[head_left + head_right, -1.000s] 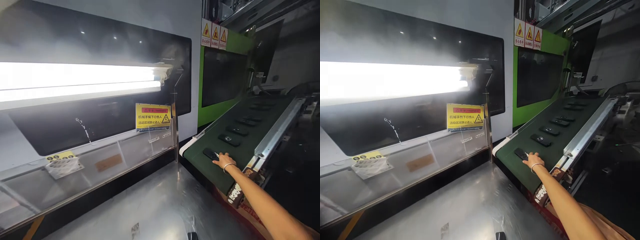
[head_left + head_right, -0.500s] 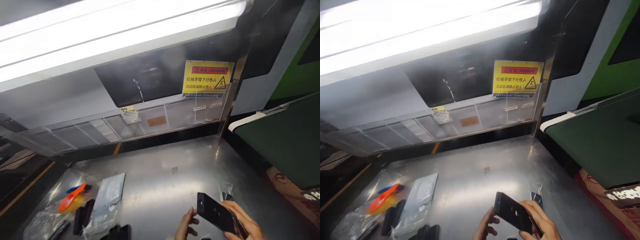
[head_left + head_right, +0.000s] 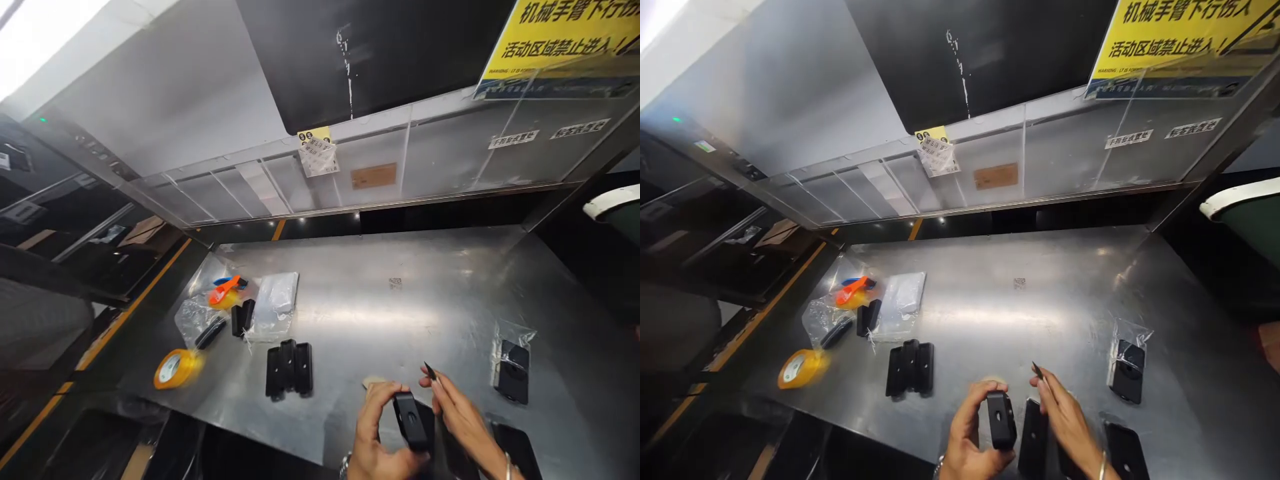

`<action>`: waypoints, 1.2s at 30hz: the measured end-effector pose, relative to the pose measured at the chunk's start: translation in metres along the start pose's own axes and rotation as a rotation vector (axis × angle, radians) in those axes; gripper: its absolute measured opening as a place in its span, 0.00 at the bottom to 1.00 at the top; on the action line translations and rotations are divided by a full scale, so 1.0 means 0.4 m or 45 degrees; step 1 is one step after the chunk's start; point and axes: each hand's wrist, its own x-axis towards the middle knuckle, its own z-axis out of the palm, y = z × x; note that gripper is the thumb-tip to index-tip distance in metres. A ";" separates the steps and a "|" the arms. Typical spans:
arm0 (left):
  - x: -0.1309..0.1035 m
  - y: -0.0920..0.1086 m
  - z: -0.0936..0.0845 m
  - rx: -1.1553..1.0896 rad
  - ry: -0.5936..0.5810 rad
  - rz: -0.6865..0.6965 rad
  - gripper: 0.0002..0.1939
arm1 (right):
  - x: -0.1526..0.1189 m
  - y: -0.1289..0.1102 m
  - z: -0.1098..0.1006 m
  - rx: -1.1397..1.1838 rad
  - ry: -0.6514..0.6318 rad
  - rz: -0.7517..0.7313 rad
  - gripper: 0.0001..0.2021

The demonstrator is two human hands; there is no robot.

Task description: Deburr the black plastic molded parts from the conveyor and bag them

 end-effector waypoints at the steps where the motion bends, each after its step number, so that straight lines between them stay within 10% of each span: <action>1: -0.001 0.003 -0.012 0.040 0.010 0.046 0.30 | 0.035 0.014 0.003 -0.136 0.053 -0.007 0.19; 7: -0.033 0.004 -0.060 0.092 0.174 -0.072 0.27 | 0.199 0.102 0.022 -0.721 0.262 -0.070 0.12; 15: -0.078 -0.045 -0.102 -0.246 0.339 -0.435 0.34 | 0.221 0.158 0.035 -1.153 0.292 -0.234 0.09; 21: -0.084 -0.050 -0.131 -0.298 0.413 -0.594 0.34 | 0.191 0.137 0.135 -1.210 -0.098 -0.622 0.19; 26: -0.106 -0.054 -0.166 -0.301 0.348 -0.539 0.32 | 0.161 0.122 0.255 -1.160 -0.556 -0.892 0.19; 36: -0.128 -0.076 -0.181 0.051 0.261 -0.094 0.35 | 0.153 0.104 0.319 -1.063 -0.379 -0.644 0.12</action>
